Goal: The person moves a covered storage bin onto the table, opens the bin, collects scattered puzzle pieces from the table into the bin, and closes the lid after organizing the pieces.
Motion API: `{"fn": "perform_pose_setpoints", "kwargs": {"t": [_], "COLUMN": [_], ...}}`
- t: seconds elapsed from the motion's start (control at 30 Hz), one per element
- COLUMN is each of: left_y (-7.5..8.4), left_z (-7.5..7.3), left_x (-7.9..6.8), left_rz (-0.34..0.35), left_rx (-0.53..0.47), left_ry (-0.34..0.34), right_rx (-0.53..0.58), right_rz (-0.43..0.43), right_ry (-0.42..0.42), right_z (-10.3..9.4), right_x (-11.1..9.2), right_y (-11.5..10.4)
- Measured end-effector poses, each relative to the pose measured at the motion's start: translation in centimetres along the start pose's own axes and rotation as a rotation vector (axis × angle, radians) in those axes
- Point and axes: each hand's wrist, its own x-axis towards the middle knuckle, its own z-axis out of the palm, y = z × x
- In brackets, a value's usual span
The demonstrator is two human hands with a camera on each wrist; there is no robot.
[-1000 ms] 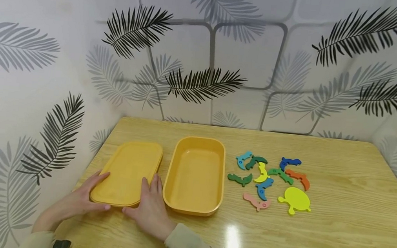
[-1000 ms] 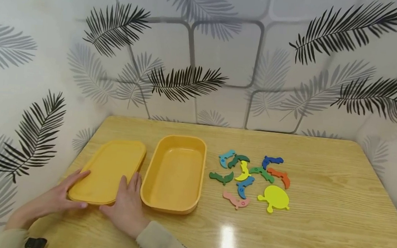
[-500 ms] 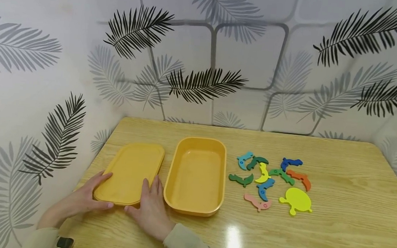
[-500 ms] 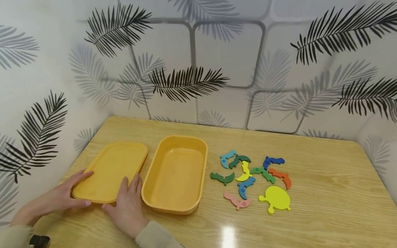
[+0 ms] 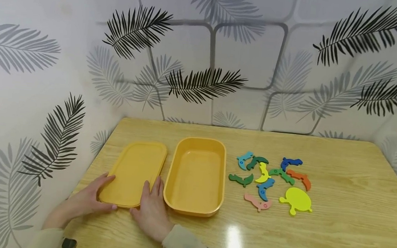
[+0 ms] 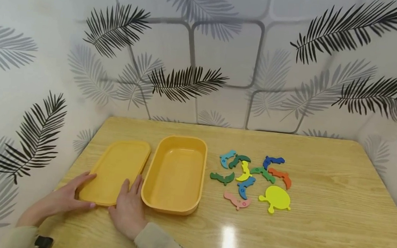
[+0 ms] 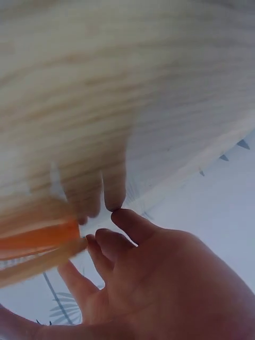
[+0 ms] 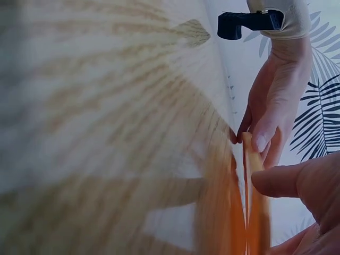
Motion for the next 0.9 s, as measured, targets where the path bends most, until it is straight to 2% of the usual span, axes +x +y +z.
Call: {"fn": "perform_pose_setpoints", "kwargs": {"t": [0.17, 0.53, 0.73, 0.9], "left_y": [0.04, -0.07, 0.30, 0.45], "left_z": [0.08, 0.12, 0.14, 0.28], "left_x": [0.07, 0.03, -0.03, 0.02], "left_rz": [-0.023, -0.007, -0.021, -0.021], "left_rx": [0.013, 0.018, 0.005, 0.022], "left_ry": [-0.015, -0.007, -0.024, -0.015], "right_rx": [-0.020, -0.127, -0.100, -0.010], "right_rz": [0.004, -0.045, -0.010, 0.008], "right_ry": [0.010, 0.005, -0.025, -0.038], "right_z": [0.17, 0.27, 0.30, 0.11], "right_x": [0.27, 0.58, 0.60, 0.51], "right_y": [0.10, 0.42, 0.51, 0.47]}}
